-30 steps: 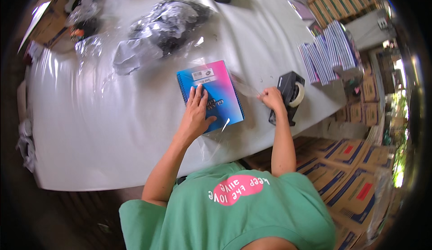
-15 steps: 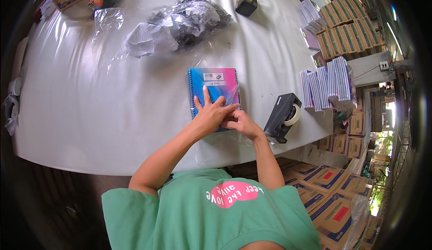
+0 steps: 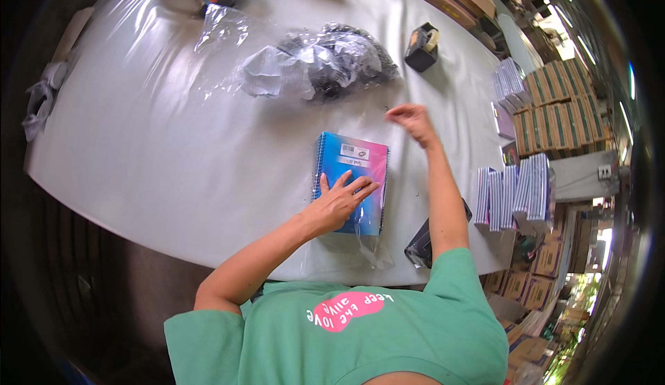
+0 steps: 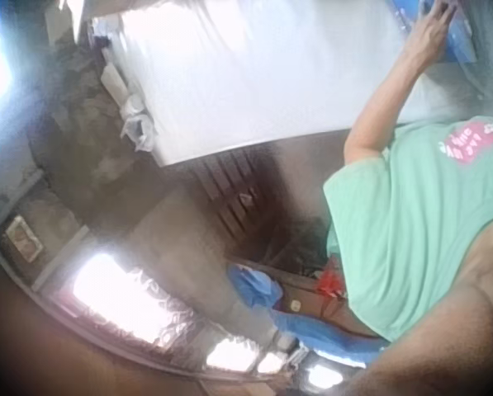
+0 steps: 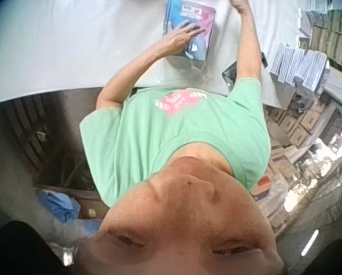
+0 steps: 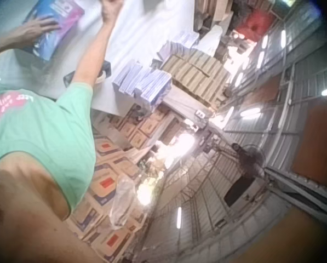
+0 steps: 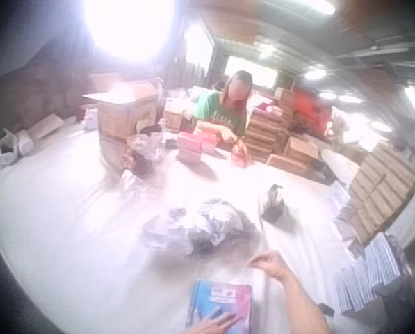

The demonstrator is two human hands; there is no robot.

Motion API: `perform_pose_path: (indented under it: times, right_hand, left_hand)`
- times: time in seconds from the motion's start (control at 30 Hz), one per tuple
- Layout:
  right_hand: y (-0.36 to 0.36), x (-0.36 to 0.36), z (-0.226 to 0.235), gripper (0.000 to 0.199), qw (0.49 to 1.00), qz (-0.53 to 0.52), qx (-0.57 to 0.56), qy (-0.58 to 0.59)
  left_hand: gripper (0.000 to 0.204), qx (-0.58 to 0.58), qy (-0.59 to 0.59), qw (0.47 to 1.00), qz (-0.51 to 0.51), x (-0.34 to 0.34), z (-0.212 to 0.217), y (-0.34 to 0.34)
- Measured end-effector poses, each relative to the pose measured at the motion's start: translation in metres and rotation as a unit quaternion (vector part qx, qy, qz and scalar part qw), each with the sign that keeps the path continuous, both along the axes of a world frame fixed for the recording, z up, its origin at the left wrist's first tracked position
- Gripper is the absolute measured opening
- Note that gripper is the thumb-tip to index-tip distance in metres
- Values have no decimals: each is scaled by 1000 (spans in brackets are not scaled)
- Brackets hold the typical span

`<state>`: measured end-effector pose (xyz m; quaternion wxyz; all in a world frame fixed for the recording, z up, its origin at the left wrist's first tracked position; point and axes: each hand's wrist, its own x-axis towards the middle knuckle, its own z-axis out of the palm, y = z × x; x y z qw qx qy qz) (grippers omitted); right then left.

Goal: The person sorts a variety of spiral-bound notebooks by cover design, stacks them together, and then places a stack into a clear plastic bag, securing the bag with adhesive tape.

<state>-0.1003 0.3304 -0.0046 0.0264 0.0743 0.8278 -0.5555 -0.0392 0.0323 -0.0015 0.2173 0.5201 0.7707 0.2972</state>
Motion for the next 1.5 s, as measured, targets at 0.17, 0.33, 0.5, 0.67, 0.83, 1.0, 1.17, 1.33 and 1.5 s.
perform_pose_path:
  times: [0.17, 0.33, 0.5, 0.67, 0.83, 1.0, 1.17, 1.33, 1.5]
  right_hand:
    - [20, 20, 14, 50, 953, -150, -115, 237]
    - [-94, 67, 77, 67, 923, 350, 161, 13]
    - [-76, 83, 20, 47, 920, 289, 229, 136]
    - [-75, 84, 25, 24, 965, 210, 12, 154]
    - [-108, 82, -4, 23, 979, 151, -10, 139]
    - [-113, 83, -26, 21, 973, 177, 50, 141]
    - [-130, 92, -8, 72, 953, 200, 147, 175]
    - [-146, 96, -1, 98, 955, 167, 174, 174]
    - [-141, 91, 3, 111, 946, 151, 233, 166]
  left_hand:
    - [87, -7, 28, 999, 32, 6, -8, 2]
    - [54, -17, 26, 999, 41, 2, -3, -7]
    - [69, -55, 84, 986, 131, 1, -13, -12]
    - [122, -40, 106, 979, 169, -26, -19, -17]
    - [131, -40, 105, 988, 109, -35, -22, -5]
    - [131, -65, 111, 985, 111, -35, -26, 2]
    - [138, -165, 103, 981, -26, -81, -10, 19]
    - [83, 152, 174, 920, 316, -151, -14, 2]
    - [20, 270, 98, 915, 285, -72, -31, -4]
